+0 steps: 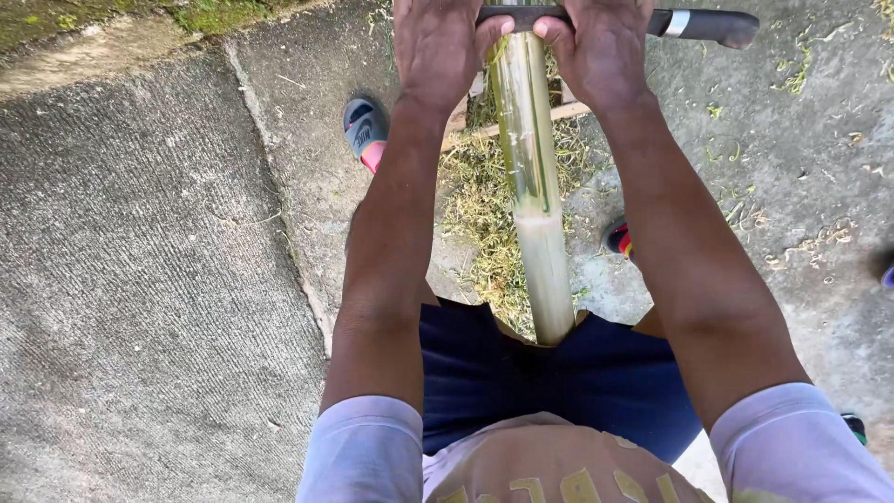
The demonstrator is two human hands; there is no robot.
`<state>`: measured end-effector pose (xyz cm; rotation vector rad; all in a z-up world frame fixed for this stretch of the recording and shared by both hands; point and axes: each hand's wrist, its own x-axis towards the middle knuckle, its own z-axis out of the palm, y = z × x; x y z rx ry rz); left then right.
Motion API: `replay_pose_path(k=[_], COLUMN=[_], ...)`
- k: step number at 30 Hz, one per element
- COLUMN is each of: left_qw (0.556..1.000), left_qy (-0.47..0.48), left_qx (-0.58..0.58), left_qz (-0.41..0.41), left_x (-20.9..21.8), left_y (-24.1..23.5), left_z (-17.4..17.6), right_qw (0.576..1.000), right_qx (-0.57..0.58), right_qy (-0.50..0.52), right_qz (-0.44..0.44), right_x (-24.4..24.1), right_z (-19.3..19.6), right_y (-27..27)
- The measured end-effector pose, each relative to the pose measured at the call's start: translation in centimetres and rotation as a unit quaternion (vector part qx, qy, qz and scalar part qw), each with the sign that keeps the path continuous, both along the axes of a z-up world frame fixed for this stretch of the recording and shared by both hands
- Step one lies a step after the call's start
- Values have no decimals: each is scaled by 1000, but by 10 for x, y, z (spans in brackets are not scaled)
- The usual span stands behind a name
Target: Scraping the outer green layer off a bamboo pole using a knife.
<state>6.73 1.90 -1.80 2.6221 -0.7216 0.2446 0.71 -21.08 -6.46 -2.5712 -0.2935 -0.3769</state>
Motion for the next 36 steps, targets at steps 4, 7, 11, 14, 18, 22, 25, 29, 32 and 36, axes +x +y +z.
replay_pose_path(k=[4, 7, 11, 14, 18, 22, 25, 29, 32, 36], left_qw=[1000, 999, 1000, 999, 998, 999, 999, 997, 996, 992], left_qy=[-5, 33, 22, 38, 42, 27, 31, 59, 75, 117], left_qx=[-10, 10, 13, 28, 30, 30, 29, 26, 13, 21], left_qz=[5, 13, 13, 21, 20, 21, 23, 31, 35, 34], left_x=[-29, -50, -79, -96, -116, -137, -153, -176, -198, -229], left_y=[-1, 0, 0, -2, -2, -4, -7, -8, -11, -11], left_z=[6, 4, 3, 6, 8, 13, 19, 21, 25, 30], right_qw=[1000, 1000, 999, 1000, 999, 999, 998, 997, 995, 992], right_qx=[-12, -18, -18, -7, -1, 6, 12, 19, 15, 11], right_qy=[-5, 5, 27, 27, 41, 53, 62, 81, 97, 126], right_qz=[6, 1, -5, -3, -6, -4, -4, -1, 1, -1], right_x=[-27, -46, -73, -90, -110, -130, -145, -165, -185, -215], right_z=[5, 4, 4, 11, 15, 17, 21, 26, 31, 39], right_y=[0, 0, 2, 2, 3, 4, 3, 2, 1, 1])
